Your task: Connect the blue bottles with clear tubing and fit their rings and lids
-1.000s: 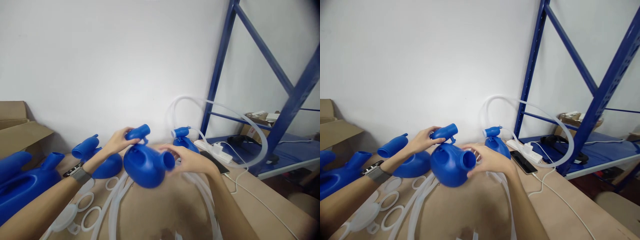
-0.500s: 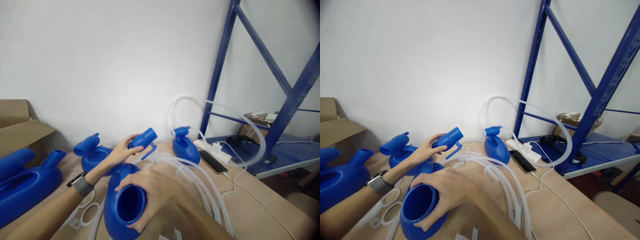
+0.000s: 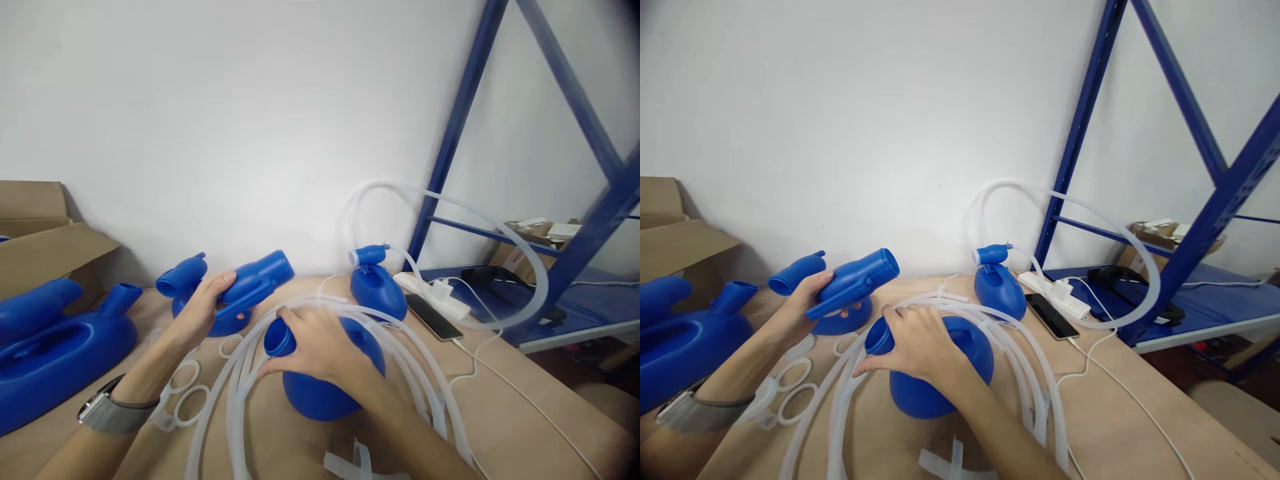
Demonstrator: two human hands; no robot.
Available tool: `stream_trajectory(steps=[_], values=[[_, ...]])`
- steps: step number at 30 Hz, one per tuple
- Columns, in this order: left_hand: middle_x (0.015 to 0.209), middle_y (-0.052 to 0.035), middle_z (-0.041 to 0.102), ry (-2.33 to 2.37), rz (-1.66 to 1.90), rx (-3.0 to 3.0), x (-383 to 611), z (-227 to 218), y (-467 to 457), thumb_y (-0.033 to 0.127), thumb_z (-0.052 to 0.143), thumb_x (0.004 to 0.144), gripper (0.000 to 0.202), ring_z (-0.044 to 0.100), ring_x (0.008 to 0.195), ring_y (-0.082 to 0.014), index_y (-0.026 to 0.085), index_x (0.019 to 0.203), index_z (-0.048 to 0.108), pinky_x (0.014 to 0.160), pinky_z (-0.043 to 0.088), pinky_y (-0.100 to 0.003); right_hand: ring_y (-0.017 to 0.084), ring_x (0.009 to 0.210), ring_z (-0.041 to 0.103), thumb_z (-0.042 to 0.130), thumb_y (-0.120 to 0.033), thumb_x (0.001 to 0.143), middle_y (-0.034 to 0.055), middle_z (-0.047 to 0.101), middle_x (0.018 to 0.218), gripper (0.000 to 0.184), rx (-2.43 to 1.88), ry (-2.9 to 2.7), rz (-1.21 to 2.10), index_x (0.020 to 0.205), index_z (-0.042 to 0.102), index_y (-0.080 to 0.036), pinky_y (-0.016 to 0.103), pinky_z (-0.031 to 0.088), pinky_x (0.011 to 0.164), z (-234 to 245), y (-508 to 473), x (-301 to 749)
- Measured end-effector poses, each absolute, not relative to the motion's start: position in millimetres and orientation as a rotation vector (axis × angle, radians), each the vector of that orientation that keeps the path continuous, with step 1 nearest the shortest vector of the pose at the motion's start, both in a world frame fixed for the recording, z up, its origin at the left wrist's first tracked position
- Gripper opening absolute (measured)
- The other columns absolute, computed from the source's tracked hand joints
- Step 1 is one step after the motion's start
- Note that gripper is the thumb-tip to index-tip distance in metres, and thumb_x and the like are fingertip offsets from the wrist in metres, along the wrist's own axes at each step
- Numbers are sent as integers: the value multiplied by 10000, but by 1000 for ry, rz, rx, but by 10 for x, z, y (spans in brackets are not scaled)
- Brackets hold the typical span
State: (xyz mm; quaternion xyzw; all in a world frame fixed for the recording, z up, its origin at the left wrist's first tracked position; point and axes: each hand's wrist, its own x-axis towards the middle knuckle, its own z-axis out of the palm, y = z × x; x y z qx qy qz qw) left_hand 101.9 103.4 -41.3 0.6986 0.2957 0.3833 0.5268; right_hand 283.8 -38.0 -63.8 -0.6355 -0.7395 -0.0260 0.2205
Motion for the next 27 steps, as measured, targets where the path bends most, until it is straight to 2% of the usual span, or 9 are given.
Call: stream_trajectory(steps=[2, 4, 7, 9, 12, 16, 20, 23, 27], values=[[613, -65, 699, 655, 811, 1562, 1022, -431, 962, 775, 517, 848, 698, 641, 557, -215, 129, 960, 757, 564, 546, -315, 392, 1004, 729, 825, -790, 669, 147, 781, 1046, 802, -1728, -1934, 18, 1148, 686, -163, 494, 541, 889, -752, -314, 2770], [628, -59, 703, 594, 720, 1563, 1021, -437, 896, 776, 532, 852, 697, 630, 555, -212, 135, 1002, 759, 548, 525, -307, 414, 1133, 693, 870, -734, 660, 165, 755, 1192, 814, -1629, -1836, 100, 1227, 675, -183, 555, 519, 988, -844, -265, 2741], [708, -34, 713, 557, 667, 1750, 1032, -453, 823, 717, 599, 875, 612, 619, 589, -200, 162, 1074, 760, 552, 509, -292, 404, 1313, 605, 942, -647, 613, 122, 689, 1373, 819, -1357, -1738, 359, 1286, 669, -267, 585, 449, 1129, -924, -208, 2789], [760, -30, 715, 552, 683, 1871, 1063, -486, 782, 693, 568, 922, 583, 618, 630, -196, 170, 1094, 761, 594, 523, -292, 382, 1332, 600, 948, -680, 560, 92, 682, 1388, 888, -1117, -1599, 633, 1304, 651, -299, 565, 465, 1136, -936, -178, 2858], [902, -44, 736, 534, 736, 1986, 1132, -560, 720, 672, 506, 976, 575, 634, 710, -198, 182, 1176, 731, 657, 548, -298, 333, 1275, 653, 886, -757, 606, 88, 672, 1400, 926, -787, -1253, 883, 1356, 583, -306, 506, 552, 1055, -893, -162, 2947], [1129, -97, 695, 505, 846, 2110, 1148, -609, 713, 653, 461, 1005, 566, 653, 959, -251, 209, 1299, 654, 826, 580, -351, 289, 1088, 748, 947, -614, 643, 78, 773, 1201, 867, -711, -1070, 846, 1354, 580, -282, 441, 598, 984, -729, -209, 3062], [1191, -68, 585, 608, 783, 2157, 1059, -633, 836, 600, 590, 966, 537, 644, 1031, -237, 293, 1406, 581, 890, 589, -382, 305, 930, 782, 813, -747, 725, 79, 813, 947, 685, -795, -844, 768, 1131, 695, -208, 426, 639, 873, -611, -211, 3350], [1226, -84, 577, 520, 695, 2243, 1031, -728, 888, 533, 542, 1005, 400, 651, 1055, -235, 278, 1273, 695, 899, 593, -380, 282, 892, 787, 799, -675, 790, 86, 814, 919, 532, -890, -720, 877, 992, 732, -188, 370, 645, 823, -695, -122, 3603], [1437, -103, 597, 419, 718, 2366, 1009, -903, 800, 464, 418, 1068, 422, 590, 1326, -281, 294, 1302, 725, 1112, 516, -425, 227, 875, 785, 753, -553, 893, 62, 811, 931, 400, -976, -545, 1051, 1048, 740, -184, 308, 633, 786, -940, 28, 3752]])
